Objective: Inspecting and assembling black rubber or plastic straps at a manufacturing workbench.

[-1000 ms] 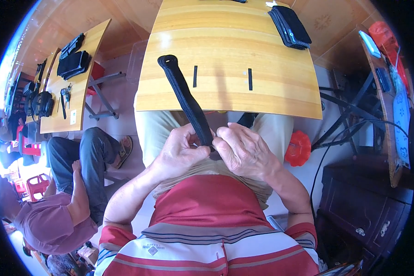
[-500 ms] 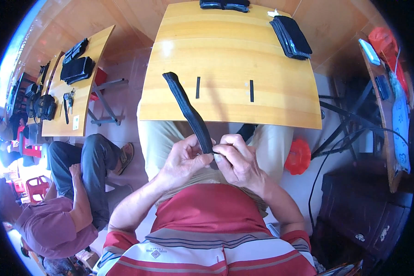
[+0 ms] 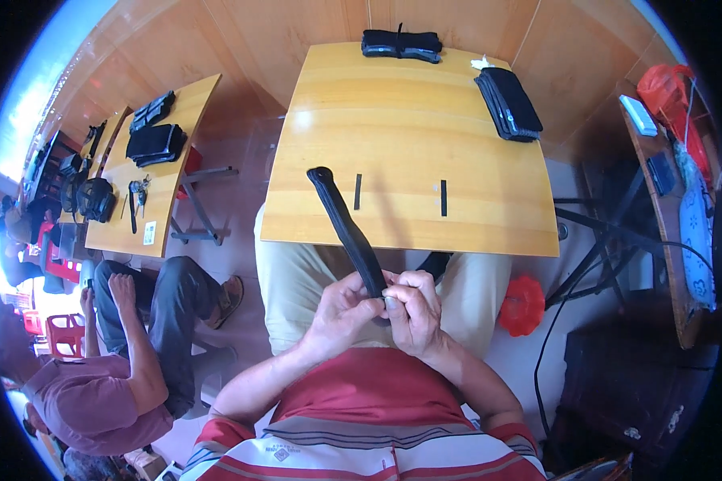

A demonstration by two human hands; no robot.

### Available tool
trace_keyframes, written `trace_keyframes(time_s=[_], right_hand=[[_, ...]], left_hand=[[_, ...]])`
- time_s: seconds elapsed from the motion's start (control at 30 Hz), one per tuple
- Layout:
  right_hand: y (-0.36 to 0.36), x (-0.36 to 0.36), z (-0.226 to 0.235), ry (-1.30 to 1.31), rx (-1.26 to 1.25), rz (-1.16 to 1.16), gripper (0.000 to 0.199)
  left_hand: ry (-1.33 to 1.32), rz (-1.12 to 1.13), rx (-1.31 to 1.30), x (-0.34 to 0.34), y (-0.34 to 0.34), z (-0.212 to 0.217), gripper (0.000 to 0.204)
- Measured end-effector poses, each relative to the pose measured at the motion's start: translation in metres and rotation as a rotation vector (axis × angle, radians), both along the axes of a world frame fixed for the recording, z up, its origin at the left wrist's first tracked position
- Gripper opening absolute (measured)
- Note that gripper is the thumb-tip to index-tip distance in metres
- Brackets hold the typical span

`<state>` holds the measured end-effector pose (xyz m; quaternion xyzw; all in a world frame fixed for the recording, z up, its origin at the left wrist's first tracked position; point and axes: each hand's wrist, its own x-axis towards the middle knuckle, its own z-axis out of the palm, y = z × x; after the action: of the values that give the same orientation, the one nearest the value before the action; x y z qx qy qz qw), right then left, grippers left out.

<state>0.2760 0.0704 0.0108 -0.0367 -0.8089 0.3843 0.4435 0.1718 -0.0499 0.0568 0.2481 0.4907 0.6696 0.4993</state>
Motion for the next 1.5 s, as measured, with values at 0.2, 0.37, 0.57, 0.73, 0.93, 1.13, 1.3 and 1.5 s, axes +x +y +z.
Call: trace_keyframes(time_s=[0.2, 0.37, 0.57, 0.73, 0.93, 1.13, 1.3, 1.5], right_hand=[[0.005, 0.002, 0.011, -0.100, 0.180, 0.032, 0.018], [0.012, 0.003, 0.025, -0.122, 0.226, 0.120, 0.016], [0.068, 0.000, 0.071, -0.081, 0.192, -0.085, 0.008], [0.138, -0.022, 0.108, -0.010, 0.257, -0.332, 0.020], [0.258, -0.065, 0.163, 0.165, 0.037, -0.590, 0.025], [0.261, -0.132, 0.143, -0.199, 0.333, -0.503, 0.021], [0.240, -0.196, 0.094, -0.230, 0.474, -0.387, 0.011], [0.168, -0.247, 0.008, -0.410, 0.594, -0.014, 0.012]], left_hand=[[0.111, 0.099, -0.080, 0.010, -0.004, -0.004, 0.032], [0.468, 0.099, -0.225, 0.013, -0.013, 0.001, 0.026], [0.683, -0.084, -0.210, 0.008, -0.039, -0.004, 0.025], [0.661, -0.026, -0.271, 0.002, -0.053, -0.001, 0.024], [0.652, 0.014, -0.568, -0.014, -0.115, -0.029, 0.022], [0.405, 0.223, -0.593, -0.013, -0.150, -0.051, 0.022], [0.291, 0.328, -0.541, -0.020, -0.152, -0.058, 0.024], [0.268, 0.392, -0.483, -0.026, -0.147, -0.067, 0.025]])
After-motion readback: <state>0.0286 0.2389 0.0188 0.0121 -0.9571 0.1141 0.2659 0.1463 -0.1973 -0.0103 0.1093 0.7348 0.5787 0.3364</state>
